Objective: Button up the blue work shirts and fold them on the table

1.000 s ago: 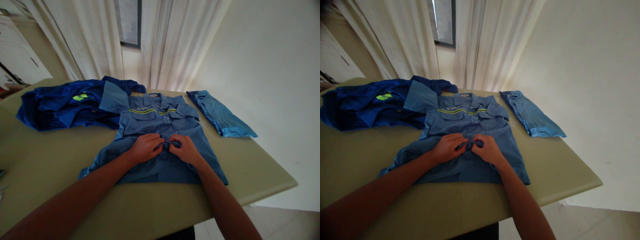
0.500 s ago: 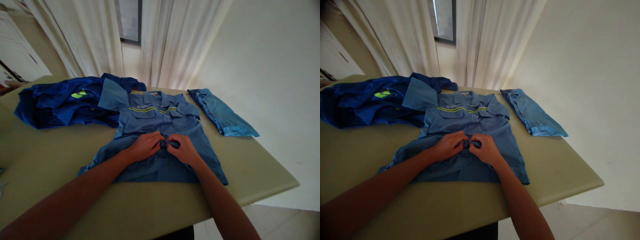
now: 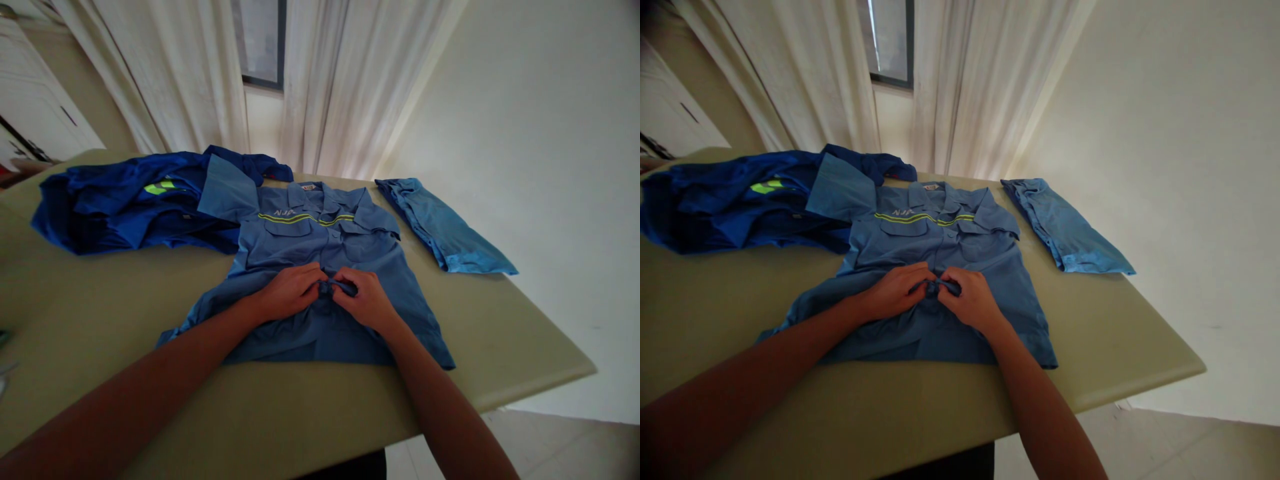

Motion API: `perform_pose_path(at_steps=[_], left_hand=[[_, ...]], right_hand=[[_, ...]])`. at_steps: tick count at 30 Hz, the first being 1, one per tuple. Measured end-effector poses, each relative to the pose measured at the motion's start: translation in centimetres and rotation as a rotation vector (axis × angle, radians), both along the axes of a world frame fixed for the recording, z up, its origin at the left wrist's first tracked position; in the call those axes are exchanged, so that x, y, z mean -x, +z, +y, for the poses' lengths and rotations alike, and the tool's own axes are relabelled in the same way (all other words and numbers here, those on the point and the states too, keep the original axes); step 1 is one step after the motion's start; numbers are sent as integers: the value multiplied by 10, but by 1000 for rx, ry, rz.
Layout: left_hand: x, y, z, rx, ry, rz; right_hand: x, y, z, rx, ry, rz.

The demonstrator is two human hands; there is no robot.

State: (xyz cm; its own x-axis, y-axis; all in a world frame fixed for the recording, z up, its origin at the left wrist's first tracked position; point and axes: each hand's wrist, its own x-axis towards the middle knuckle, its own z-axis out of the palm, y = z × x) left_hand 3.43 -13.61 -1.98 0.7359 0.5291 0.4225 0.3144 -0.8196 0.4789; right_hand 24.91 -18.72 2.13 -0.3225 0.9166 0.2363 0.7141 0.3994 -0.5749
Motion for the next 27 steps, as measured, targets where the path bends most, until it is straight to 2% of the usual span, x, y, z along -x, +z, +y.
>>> perform_pose_path(at_steps=[5,11,13,17,20,23,27], left_hand=[[1,3,-1,5,7,6],[1,5,-3,62,19,-7],[0,9,-3,80,-5,8],[1,31,-8,98,-143,138],[3,56,-20,81,-156,203],[10,76,-33,57,-169,229],[26,91,-35,28,-249,353]], right_hand=[[-3,-1,1,48,-5,-13],[-4,-4,2,9,-31,-41],[-8,-4,4,55,3,-27],[-26,5,8,306,180,91],[-44,18,8,507,280,252],[-57,26,5,536,307,368],[-57,26,4,600,259,328]])
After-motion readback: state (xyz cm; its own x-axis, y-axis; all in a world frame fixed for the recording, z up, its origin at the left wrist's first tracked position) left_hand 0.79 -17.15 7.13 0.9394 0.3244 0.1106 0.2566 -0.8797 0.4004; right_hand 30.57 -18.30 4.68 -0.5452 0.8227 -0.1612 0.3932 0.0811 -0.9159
